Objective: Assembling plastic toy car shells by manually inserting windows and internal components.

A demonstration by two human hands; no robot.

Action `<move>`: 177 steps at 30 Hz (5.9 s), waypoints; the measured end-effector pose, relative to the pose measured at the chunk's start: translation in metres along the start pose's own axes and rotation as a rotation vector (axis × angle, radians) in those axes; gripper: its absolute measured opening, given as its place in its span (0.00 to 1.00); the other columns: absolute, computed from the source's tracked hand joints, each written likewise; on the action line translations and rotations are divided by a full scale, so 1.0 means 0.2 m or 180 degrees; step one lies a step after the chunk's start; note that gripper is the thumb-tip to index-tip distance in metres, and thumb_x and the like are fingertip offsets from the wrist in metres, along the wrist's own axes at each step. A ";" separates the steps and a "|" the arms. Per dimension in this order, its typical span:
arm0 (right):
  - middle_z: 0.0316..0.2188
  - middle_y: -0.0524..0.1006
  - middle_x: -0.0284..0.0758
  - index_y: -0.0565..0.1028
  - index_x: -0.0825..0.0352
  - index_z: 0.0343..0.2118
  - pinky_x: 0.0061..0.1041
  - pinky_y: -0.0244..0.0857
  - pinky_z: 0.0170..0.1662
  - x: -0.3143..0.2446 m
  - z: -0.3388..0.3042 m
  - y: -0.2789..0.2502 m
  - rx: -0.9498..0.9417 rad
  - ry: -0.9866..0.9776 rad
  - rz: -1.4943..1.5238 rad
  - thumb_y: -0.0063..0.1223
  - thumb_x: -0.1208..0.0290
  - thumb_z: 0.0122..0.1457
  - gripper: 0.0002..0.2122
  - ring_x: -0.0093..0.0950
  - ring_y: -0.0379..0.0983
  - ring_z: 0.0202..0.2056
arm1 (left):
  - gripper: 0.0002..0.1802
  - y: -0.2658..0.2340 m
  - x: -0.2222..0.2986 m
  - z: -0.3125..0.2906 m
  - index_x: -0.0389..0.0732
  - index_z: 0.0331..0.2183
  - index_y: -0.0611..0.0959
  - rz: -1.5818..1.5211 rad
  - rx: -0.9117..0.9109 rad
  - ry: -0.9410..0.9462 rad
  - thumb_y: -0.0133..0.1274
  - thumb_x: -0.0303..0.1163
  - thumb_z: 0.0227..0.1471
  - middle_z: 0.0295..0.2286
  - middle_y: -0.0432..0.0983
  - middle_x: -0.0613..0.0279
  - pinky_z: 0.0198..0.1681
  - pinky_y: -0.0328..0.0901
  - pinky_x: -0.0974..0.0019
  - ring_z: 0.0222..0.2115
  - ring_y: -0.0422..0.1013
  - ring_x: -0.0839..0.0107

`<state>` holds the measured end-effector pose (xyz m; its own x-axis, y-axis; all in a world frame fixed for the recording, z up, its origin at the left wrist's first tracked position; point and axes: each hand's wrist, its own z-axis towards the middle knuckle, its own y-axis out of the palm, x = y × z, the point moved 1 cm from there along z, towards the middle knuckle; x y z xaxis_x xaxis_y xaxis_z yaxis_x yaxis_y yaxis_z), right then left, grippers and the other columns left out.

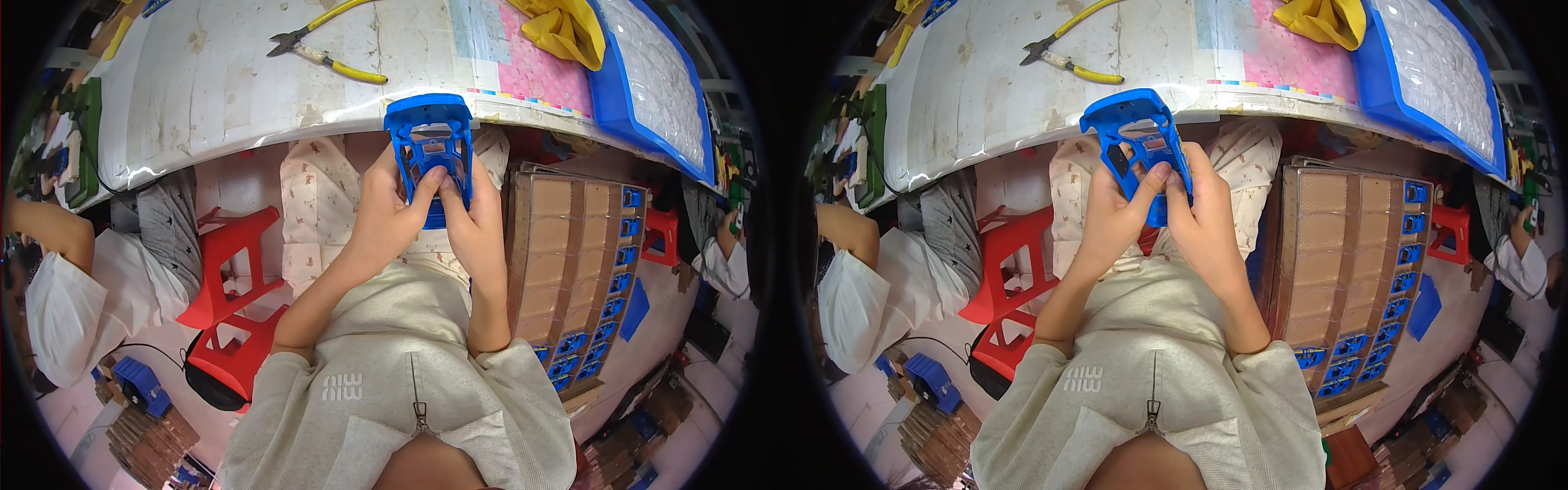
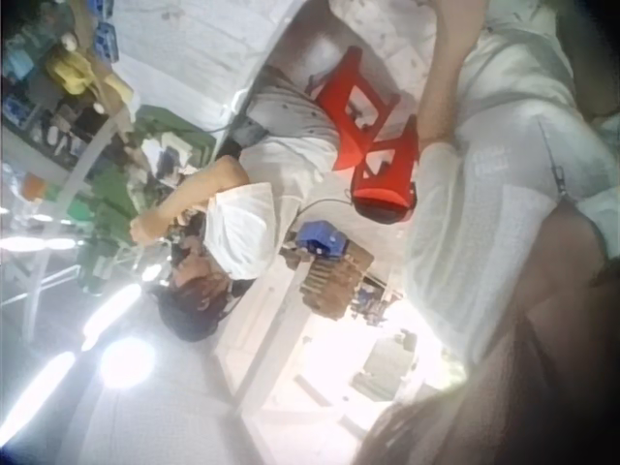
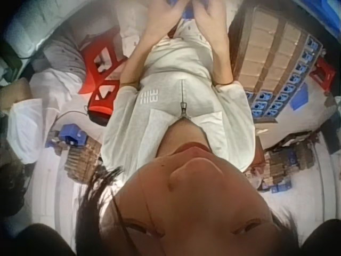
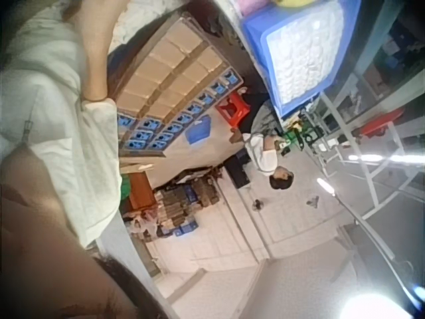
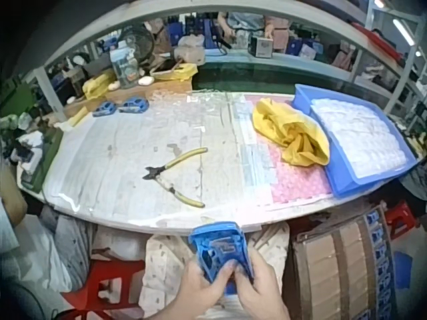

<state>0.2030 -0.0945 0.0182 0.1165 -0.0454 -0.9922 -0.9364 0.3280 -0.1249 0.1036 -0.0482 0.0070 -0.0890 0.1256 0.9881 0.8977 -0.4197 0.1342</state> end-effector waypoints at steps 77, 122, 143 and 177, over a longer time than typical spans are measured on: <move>0.21 0.71 0.43 0.67 0.72 0.34 0.23 0.62 0.28 0.06 -0.02 0.08 0.0449 -0.0043 -0.0270 0.38 0.82 0.53 0.06 0.26 0.68 0.22 | 0.11 0.02 -0.10 -0.03 0.33 0.40 0.72 -0.0653 0.0169 -0.0397 0.44 0.25 0.53 0.33 0.73 0.61 0.36 0.64 0.74 0.33 0.68 0.80; 0.45 0.67 0.45 0.70 0.59 0.46 0.42 0.59 0.47 1.11 -0.35 -2.52 0.2978 0.2838 -0.4312 0.61 0.50 0.36 0.32 0.43 0.61 0.48 | 0.10 -0.65 0.25 0.85 0.37 0.29 0.76 0.3200 0.1016 0.2490 0.52 0.26 0.38 0.31 0.70 0.53 0.39 0.60 0.57 0.35 0.64 0.54; 0.25 0.62 0.36 0.65 0.70 0.22 0.27 0.58 0.32 -0.15 0.32 -0.30 0.1001 -0.1358 -0.2069 0.66 0.67 0.33 0.19 0.31 0.61 0.28 | 0.08 -0.76 0.25 0.98 0.34 0.29 0.75 0.0799 0.0759 0.0864 0.53 0.27 0.43 0.22 0.74 0.60 0.27 0.63 0.73 0.24 0.69 0.75; 0.32 0.68 0.40 0.70 0.69 0.36 0.32 0.60 0.40 -0.02 0.61 -0.16 -0.0160 -0.1680 -0.2413 0.64 0.67 0.35 0.22 0.39 0.65 0.35 | 0.13 -0.75 0.09 0.11 0.42 0.30 0.78 0.3757 0.0454 0.2143 0.55 0.23 0.35 0.32 0.71 0.64 0.41 0.57 0.61 0.38 0.66 0.64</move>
<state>0.2722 0.0101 0.0258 0.8283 0.2088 -0.5199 -0.5598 0.3443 -0.7537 -0.0233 0.0361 0.0028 0.6001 -0.7147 0.3592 0.6181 0.1293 -0.7754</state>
